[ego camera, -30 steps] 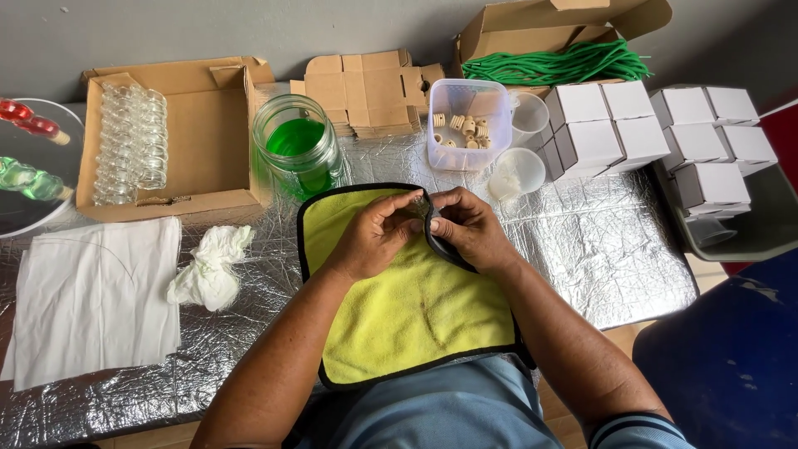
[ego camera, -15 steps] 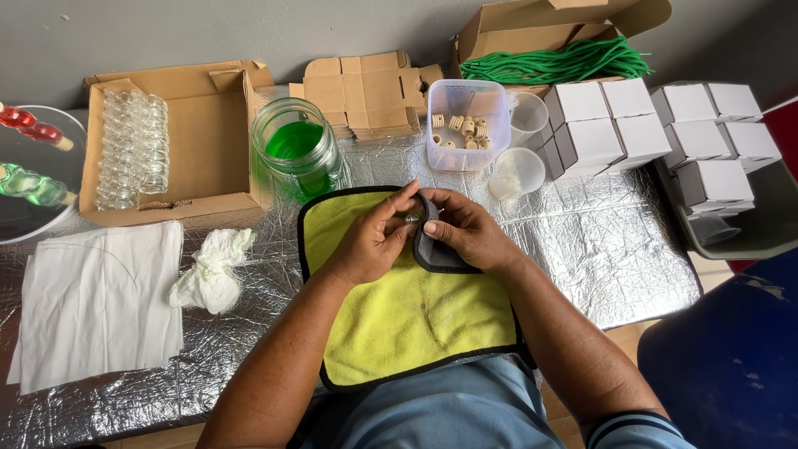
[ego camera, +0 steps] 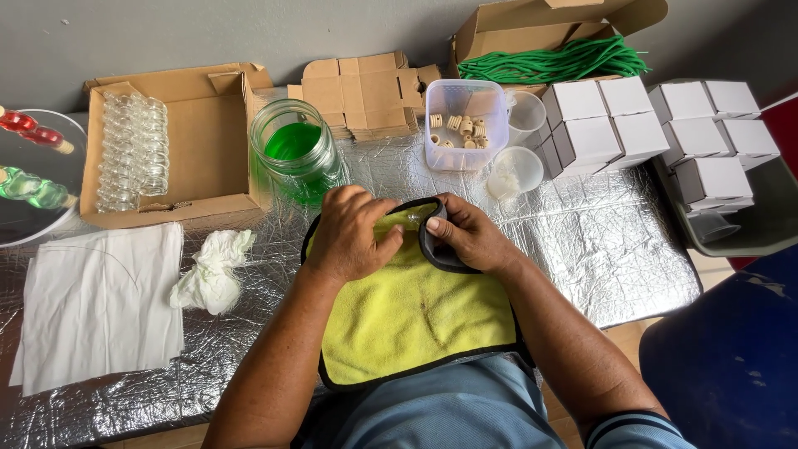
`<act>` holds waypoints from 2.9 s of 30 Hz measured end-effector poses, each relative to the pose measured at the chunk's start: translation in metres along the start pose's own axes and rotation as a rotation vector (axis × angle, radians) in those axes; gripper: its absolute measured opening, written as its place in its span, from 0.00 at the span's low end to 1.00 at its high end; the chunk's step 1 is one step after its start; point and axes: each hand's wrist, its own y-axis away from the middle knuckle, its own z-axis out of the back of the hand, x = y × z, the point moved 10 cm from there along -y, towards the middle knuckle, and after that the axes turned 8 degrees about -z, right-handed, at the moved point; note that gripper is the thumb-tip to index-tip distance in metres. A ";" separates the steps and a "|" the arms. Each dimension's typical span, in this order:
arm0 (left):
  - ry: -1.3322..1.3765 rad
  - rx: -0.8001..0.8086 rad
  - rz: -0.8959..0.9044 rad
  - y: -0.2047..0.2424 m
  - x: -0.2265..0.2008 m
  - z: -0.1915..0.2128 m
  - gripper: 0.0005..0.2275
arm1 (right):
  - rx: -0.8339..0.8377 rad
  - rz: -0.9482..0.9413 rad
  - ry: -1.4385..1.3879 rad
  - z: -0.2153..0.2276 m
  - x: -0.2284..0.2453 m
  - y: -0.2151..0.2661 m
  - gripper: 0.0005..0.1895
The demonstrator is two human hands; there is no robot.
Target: Cleaning a perfume bottle with a cloth and filling it with liquid using a syringe.
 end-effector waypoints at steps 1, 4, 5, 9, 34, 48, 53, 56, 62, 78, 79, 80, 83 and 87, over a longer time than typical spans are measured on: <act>-0.003 0.001 0.000 0.000 0.003 -0.001 0.19 | 0.001 0.002 -0.002 0.002 -0.003 -0.002 0.10; 0.150 -0.012 0.035 0.001 0.001 0.011 0.11 | -0.002 0.032 0.059 0.005 -0.005 -0.002 0.10; 0.253 0.040 0.101 0.000 -0.003 0.018 0.08 | -0.011 0.032 0.061 0.005 -0.004 -0.003 0.11; 0.302 0.137 0.219 -0.006 -0.007 0.040 0.08 | -0.015 0.032 0.060 -0.001 0.016 0.000 0.13; 0.626 -0.084 0.408 -0.011 -0.002 -0.011 0.17 | -0.314 0.004 -0.070 -0.013 0.052 -0.010 0.13; 0.612 -0.141 0.690 -0.003 0.036 -0.021 0.23 | -0.127 0.214 -0.108 -0.031 0.077 -0.037 0.11; 0.616 0.001 0.701 -0.016 0.040 -0.022 0.25 | -0.147 0.155 -0.176 -0.007 0.022 -0.047 0.10; 0.685 0.005 0.642 -0.027 0.035 -0.025 0.22 | -0.152 0.153 -0.154 -0.003 0.027 -0.046 0.11; 0.780 -0.027 0.542 -0.026 0.029 -0.052 0.17 | -0.289 0.126 -0.093 0.019 0.003 -0.053 0.13; 0.933 -0.177 0.818 -0.009 0.035 -0.052 0.23 | -0.161 0.262 0.213 -0.010 0.038 -0.045 0.13; 0.936 -0.180 0.820 -0.006 0.036 -0.054 0.23 | -0.158 0.260 0.215 -0.011 0.037 -0.045 0.13; 0.893 -0.178 0.736 -0.010 0.032 -0.051 0.19 | -0.209 0.260 0.215 -0.006 0.037 -0.045 0.11; 0.804 -0.187 0.584 -0.018 0.023 -0.041 0.14 | -0.276 0.251 0.206 0.006 0.029 -0.047 0.10; 0.684 -0.197 0.469 -0.021 0.013 -0.032 0.13 | -0.318 0.252 0.164 0.024 -0.003 -0.054 0.12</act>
